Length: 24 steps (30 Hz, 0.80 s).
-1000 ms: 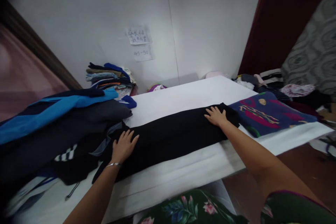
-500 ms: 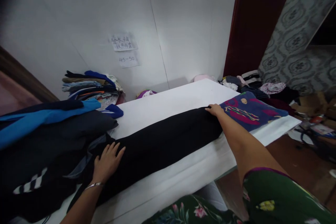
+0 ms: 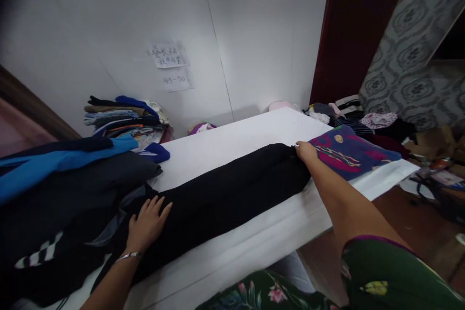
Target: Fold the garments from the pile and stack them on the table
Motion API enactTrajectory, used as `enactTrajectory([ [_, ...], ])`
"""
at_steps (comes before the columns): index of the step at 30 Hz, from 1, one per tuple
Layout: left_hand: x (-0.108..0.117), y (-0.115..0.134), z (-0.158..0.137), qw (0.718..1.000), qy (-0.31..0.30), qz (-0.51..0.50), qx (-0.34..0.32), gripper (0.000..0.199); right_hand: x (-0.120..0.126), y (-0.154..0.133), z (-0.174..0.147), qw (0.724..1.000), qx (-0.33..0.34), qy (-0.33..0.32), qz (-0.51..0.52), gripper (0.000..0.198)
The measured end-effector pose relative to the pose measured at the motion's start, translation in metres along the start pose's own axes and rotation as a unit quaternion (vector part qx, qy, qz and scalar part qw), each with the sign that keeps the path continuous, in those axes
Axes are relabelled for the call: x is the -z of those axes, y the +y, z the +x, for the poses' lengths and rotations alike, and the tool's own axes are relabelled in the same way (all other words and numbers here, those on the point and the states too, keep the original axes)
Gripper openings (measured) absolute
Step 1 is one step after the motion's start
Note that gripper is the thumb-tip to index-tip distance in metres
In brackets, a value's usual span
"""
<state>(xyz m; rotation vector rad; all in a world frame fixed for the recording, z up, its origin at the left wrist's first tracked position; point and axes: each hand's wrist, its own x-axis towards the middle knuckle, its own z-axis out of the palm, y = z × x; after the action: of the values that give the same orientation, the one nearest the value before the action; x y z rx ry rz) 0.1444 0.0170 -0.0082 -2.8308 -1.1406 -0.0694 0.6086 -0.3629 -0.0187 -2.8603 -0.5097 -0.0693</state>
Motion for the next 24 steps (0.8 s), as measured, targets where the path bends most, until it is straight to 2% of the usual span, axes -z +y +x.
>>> enactTrajectory([
  [4, 0.003, 0.001, -0.001, 1.000, -0.016, 0.019, -0.012, 0.047, 0.004, -0.003, -0.007, 1.000, -0.029, -0.003, -0.010, 0.042],
  [7, 0.004, 0.004, -0.001, 1.000, -0.023, 0.020, -0.002, 0.047, 0.015, -0.017, -0.003, 1.000, -0.020, 0.012, -0.010, 0.045],
  [9, 0.004, 0.007, -0.001, 1.000, -0.014, 0.006, 0.017, 0.050, 0.023, -0.034, 0.001, 0.999, 0.032, 0.036, 0.000, 0.048],
  [12, 0.005, 0.011, -0.002, 0.999, -0.001, -0.013, 0.031, 0.052, 0.023, -0.068, 0.000, 0.982, 0.167, 0.089, 0.028, 0.051],
  [13, 0.006, 0.012, -0.003, 0.999, 0.001, -0.017, 0.035, 0.053, 0.018, -0.079, -0.003, 0.973, 0.212, 0.088, 0.032, 0.053],
  [15, 0.007, 0.014, -0.006, 0.999, 0.003, -0.027, 0.037, 0.053, 0.001, -0.093, -0.015, 0.962, 0.272, 0.022, 0.016, 0.056],
  [17, 0.007, 0.015, -0.007, 0.998, 0.006, -0.043, 0.038, 0.053, -0.022, -0.098, -0.030, 0.953, 0.288, -0.086, -0.026, 0.058],
  [18, 0.007, 0.015, -0.008, 0.998, 0.009, -0.053, 0.041, 0.053, -0.033, -0.096, -0.036, 0.952, 0.281, -0.109, -0.042, 0.059],
  [21, 0.006, 0.016, -0.009, 0.996, 0.014, -0.080, 0.044, 0.053, -0.057, -0.087, -0.045, 0.953, 0.282, -0.099, -0.056, 0.063],
  [24, 0.007, 0.016, -0.009, 0.992, 0.025, -0.112, 0.042, 0.051, -0.064, -0.081, -0.042, 0.953, 0.285, -0.089, -0.056, 0.066],
])
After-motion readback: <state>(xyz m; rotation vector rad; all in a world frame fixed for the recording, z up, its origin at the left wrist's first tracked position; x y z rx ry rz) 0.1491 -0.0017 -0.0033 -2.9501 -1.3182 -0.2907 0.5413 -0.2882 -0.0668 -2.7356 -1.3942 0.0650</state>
